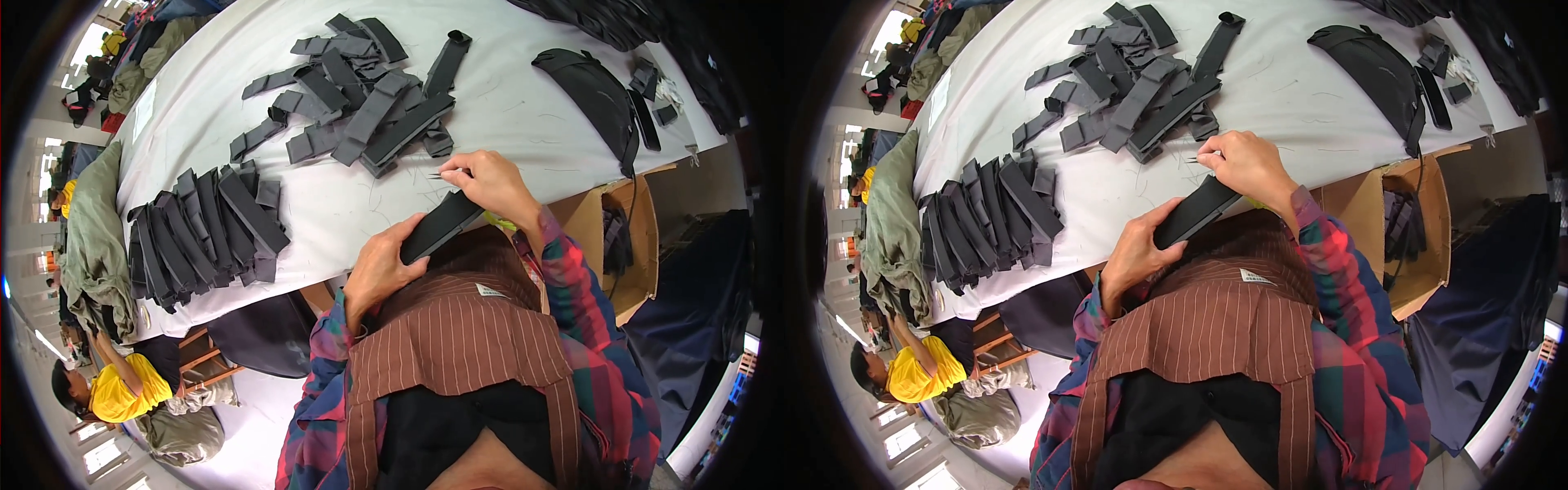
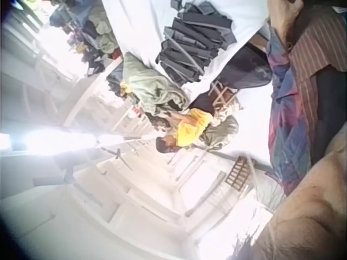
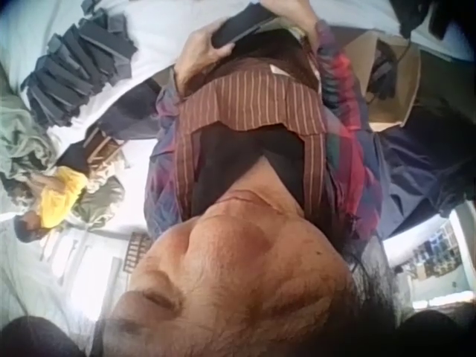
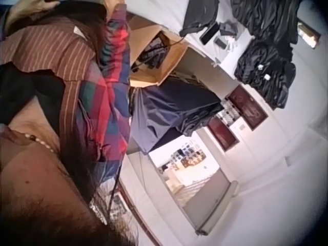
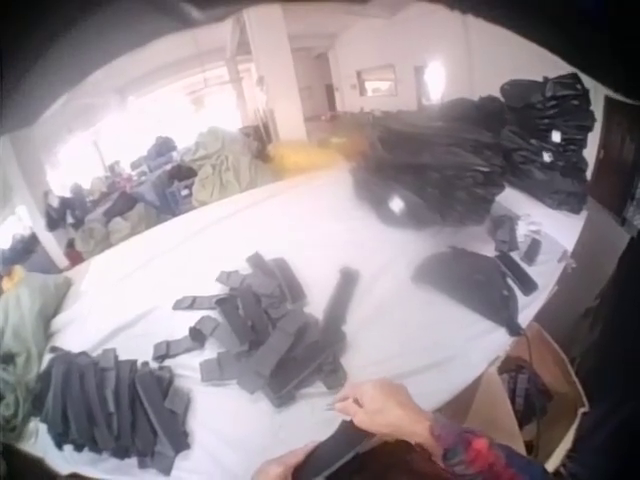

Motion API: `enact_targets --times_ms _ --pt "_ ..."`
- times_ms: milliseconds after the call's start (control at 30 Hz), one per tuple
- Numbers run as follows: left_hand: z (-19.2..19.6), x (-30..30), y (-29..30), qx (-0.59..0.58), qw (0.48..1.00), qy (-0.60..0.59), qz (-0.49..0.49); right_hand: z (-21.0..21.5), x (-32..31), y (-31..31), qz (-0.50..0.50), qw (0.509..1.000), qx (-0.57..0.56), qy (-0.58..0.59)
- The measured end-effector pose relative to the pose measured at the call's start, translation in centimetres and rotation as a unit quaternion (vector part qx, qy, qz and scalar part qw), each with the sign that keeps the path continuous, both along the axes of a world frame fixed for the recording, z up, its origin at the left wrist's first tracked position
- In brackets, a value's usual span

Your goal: Trimming and finishing the edges of black foam or rubber strips using a small cutting tool.

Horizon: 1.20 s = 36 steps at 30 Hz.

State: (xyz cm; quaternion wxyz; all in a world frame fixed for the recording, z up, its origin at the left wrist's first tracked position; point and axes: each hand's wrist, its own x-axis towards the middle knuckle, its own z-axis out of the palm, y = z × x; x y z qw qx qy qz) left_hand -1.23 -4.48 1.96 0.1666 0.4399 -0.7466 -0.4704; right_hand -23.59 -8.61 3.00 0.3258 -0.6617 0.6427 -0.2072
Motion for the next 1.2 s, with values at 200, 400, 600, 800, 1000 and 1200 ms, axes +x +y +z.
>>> enact_targets --times_ms 200,400,600,800,1000,1200 --pt "-0.1 -0.1 0.4 -0.052 0.998 -0.023 -0.005 -0.7 0.7 -0.4 0.010 1.000 0.000 0.029" --pt "-0.3 0.2 0.5 -0.062 0.998 -0.034 -0.003 -1.3 0.4 -0.5 -0.007 0.988 -0.014 -0.152" --pt "-1.8 1.1 0.2 -0.179 0.971 0.006 0.158 -0.4 0.7 1.6 -0.051 0.948 -0.047 -0.309" --pt "-1.0 0.4 1.5 0.074 0.955 0.182 0.220 -0.3 3.5 4.7 0.005 0.967 -0.136 -0.213" --pt "-1.4 0.3 3.8 0.162 0.917 0.272 0.244 -0.5 4.5 6.1 0.018 0.945 -0.326 -0.010" --pt "-1.2 0.8 5.6 0.200 0.906 0.296 0.227 -0.7 4.8 7.4 0.003 0.939 -0.342 -0.015"
